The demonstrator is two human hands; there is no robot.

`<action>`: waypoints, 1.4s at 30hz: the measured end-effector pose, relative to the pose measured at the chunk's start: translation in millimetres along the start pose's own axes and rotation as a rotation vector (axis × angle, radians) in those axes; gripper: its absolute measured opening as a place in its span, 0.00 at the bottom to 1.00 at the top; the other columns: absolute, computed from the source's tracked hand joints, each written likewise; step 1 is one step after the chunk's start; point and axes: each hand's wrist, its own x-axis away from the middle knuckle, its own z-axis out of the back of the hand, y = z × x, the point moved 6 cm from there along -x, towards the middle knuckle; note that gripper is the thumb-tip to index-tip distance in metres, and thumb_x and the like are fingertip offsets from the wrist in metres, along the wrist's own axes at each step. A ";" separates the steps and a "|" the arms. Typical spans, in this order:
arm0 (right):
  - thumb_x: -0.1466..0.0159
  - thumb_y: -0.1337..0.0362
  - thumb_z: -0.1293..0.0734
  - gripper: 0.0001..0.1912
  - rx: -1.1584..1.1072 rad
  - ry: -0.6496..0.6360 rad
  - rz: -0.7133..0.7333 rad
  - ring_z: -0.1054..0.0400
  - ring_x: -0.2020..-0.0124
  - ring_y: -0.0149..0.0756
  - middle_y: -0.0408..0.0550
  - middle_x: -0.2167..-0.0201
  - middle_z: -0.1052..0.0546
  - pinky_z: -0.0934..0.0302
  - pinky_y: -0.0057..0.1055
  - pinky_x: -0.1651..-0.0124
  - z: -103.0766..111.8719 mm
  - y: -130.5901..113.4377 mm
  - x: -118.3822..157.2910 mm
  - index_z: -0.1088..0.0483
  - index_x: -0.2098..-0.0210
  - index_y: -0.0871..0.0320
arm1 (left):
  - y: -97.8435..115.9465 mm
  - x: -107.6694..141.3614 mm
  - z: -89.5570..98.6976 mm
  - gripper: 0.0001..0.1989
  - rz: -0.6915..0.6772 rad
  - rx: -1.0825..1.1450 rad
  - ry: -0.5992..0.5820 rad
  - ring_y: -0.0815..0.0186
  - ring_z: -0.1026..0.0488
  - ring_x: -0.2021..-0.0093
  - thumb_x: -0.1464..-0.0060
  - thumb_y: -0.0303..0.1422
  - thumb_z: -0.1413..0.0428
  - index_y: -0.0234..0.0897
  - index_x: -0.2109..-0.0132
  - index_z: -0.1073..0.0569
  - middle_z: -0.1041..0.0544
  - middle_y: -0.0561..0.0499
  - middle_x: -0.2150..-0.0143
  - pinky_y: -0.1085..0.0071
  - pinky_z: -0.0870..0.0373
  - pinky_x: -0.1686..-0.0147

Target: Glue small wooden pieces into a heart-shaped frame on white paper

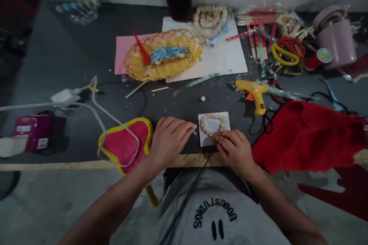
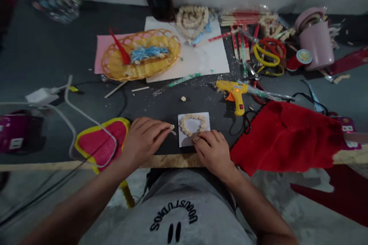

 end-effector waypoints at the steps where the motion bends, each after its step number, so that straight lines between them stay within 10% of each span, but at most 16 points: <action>1: 0.35 0.68 0.31 0.02 -0.005 -0.002 -0.005 0.33 0.64 0.36 0.48 0.64 0.22 0.37 0.34 0.60 -0.9 0.1 0.5 0.25 0.64 0.57 | -10.5 -1.8 1.8 0.08 0.038 -0.029 -0.003 0.60 0.27 0.61 0.35 0.34 0.47 0.40 0.58 0.23 0.19 0.50 0.63 0.62 0.35 0.58; 12: 0.35 0.70 0.32 0.07 -0.104 0.067 0.037 0.30 0.64 0.36 0.50 0.63 0.25 0.31 0.33 0.62 13.4 -4.6 -1.5 0.28 0.56 0.59 | -69.5 -17.3 -13.6 0.08 0.201 -0.018 -0.086 0.59 0.26 0.59 0.36 0.34 0.47 0.41 0.57 0.23 0.19 0.50 0.61 0.61 0.34 0.56; 16: 0.35 0.72 0.33 0.07 -0.116 0.071 0.056 0.29 0.65 0.35 0.49 0.64 0.25 0.30 0.33 0.63 24.6 -5.4 -8.5 0.28 0.57 0.58 | -76.4 -28.6 8.1 0.11 0.155 -0.049 -0.025 0.58 0.25 0.58 0.36 0.35 0.48 0.40 0.53 0.23 0.19 0.47 0.59 0.60 0.32 0.57; 22: 0.36 0.74 0.33 0.09 -0.131 0.101 0.058 0.28 0.67 0.34 0.49 0.65 0.24 0.29 0.32 0.66 31.8 -9.1 -23.5 0.28 0.58 0.56 | -134.0 -104.3 61.3 0.15 0.301 -0.161 0.106 0.55 0.27 0.51 0.36 0.35 0.51 0.41 0.50 0.23 0.21 0.45 0.53 0.60 0.33 0.50; 28: 0.36 0.74 0.33 0.09 -0.145 0.109 0.058 0.27 0.65 0.35 0.50 0.64 0.23 0.27 0.31 0.65 32.0 -12.3 -28.4 0.28 0.58 0.56 | -174.8 -164.5 32.9 0.15 0.408 -0.299 -0.201 0.51 0.29 0.49 0.42 0.34 0.45 0.39 0.50 0.21 0.22 0.41 0.50 0.57 0.32 0.53; 42: 0.35 0.74 0.34 0.09 -0.120 0.112 0.021 0.26 0.65 0.34 0.51 0.63 0.23 0.26 0.31 0.65 30.2 3.1 -26.7 0.28 0.57 0.56 | -196.9 -159.9 55.4 0.16 0.500 -0.319 -0.154 0.48 0.27 0.50 0.41 0.33 0.50 0.37 0.51 0.22 0.21 0.39 0.51 0.56 0.33 0.56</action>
